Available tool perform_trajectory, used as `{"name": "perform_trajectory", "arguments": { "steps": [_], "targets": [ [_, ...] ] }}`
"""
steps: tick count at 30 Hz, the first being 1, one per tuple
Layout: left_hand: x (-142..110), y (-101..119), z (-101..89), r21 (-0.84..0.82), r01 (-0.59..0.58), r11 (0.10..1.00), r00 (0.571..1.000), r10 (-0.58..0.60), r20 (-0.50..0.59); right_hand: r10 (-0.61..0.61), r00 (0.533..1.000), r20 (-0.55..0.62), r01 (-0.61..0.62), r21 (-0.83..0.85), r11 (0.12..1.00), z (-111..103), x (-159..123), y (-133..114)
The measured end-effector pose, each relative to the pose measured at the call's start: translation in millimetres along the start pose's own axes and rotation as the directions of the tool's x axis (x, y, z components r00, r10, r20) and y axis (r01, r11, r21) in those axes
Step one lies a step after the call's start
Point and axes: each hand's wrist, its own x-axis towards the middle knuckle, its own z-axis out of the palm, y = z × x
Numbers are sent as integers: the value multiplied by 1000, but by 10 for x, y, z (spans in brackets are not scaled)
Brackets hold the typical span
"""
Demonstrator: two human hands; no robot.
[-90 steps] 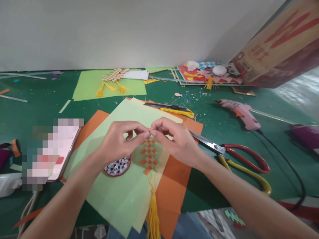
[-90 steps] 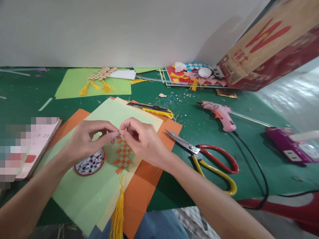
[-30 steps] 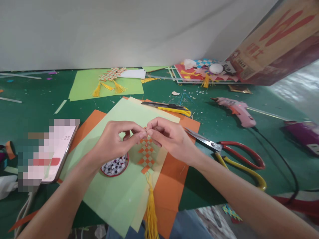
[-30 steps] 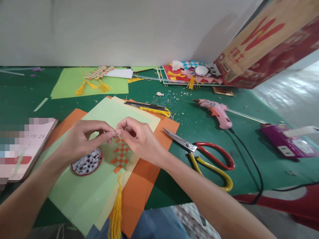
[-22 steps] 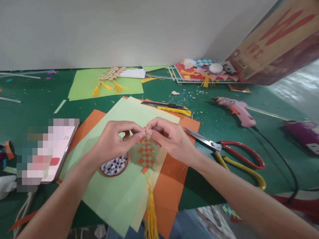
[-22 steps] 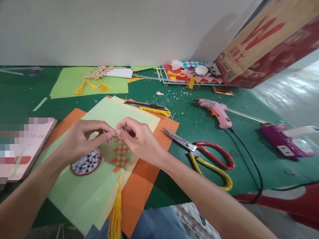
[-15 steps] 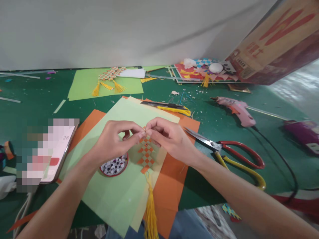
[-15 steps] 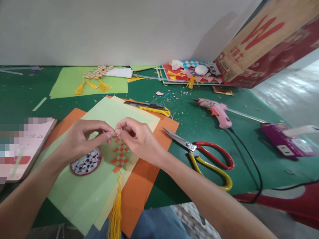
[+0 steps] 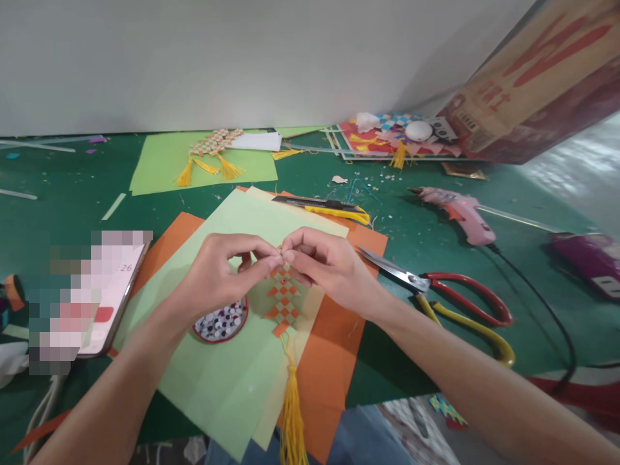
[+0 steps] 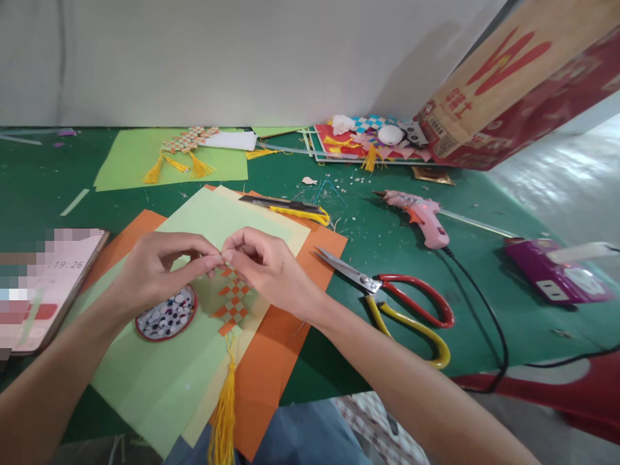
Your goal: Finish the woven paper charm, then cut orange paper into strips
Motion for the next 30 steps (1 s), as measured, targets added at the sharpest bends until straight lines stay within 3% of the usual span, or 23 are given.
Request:
{"name": "perform_trajectory", "arguments": {
  "steps": [7,18,30],
  "targets": [
    [0,-3,-3,-3,11,1000,1000,-11,9,0,1000,-13,1,5,1000,5,-1,16],
    [1,16,6,-20,14,1000,1000,-14,0,104,993,51,-113,243,963,-9,40,45],
    [1,-3,-3,-32,18,999,1000,-17,23,72,997,41,-79,214,974,-10,27,39]
  ]
}}
